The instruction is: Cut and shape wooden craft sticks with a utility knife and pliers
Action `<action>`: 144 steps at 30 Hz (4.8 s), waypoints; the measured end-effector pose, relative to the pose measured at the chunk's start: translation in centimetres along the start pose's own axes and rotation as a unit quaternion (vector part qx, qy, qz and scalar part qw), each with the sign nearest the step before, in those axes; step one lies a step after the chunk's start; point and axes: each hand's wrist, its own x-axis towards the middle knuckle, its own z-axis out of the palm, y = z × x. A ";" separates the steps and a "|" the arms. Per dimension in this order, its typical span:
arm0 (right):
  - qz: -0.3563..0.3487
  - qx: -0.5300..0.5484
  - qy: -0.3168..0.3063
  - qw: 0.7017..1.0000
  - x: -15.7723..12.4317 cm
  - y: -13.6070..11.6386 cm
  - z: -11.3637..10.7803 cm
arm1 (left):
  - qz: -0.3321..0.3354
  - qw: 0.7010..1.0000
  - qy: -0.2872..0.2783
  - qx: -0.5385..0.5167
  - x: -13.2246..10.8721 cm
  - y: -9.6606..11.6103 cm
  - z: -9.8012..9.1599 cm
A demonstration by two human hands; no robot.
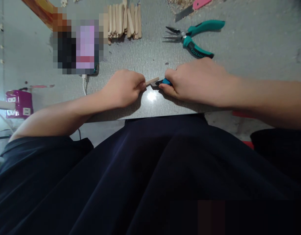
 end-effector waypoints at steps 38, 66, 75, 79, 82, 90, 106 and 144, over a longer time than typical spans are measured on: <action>-0.029 0.001 0.005 1.000 0.1 -0.2 -0.3 | -0.008 1.000 -0.012 0.006 -1.2 0.7 -0.6; -0.027 0.104 0.105 0.989 0.6 -0.1 1.5 | -0.019 0.999 -0.004 0.049 -1.3 1.0 0.4; -0.110 0.244 0.210 0.940 1.2 1.9 4.2 | -0.014 0.998 0.007 0.054 -1.2 1.2 0.5; -0.126 0.373 0.171 0.903 1.2 2.3 4.5 | -0.015 0.999 0.014 0.032 -1.1 1.2 0.7; -0.125 0.484 0.117 0.858 1.2 2.4 4.6 | -0.014 0.999 0.016 0.032 -1.0 1.2 0.8; -0.129 0.455 0.129 0.871 1.2 3.0 4.8 | -0.003 1.000 0.028 0.002 -0.8 0.9 1.0; -0.145 0.240 0.184 0.942 2.3 4.6 3.5 | 0.093 0.945 0.096 -0.300 0.2 -2.7 2.4; -0.145 0.671 0.103 0.720 0.6 0.3 2.7 | 0.112 0.776 0.138 -0.605 0.1 0.6 6.1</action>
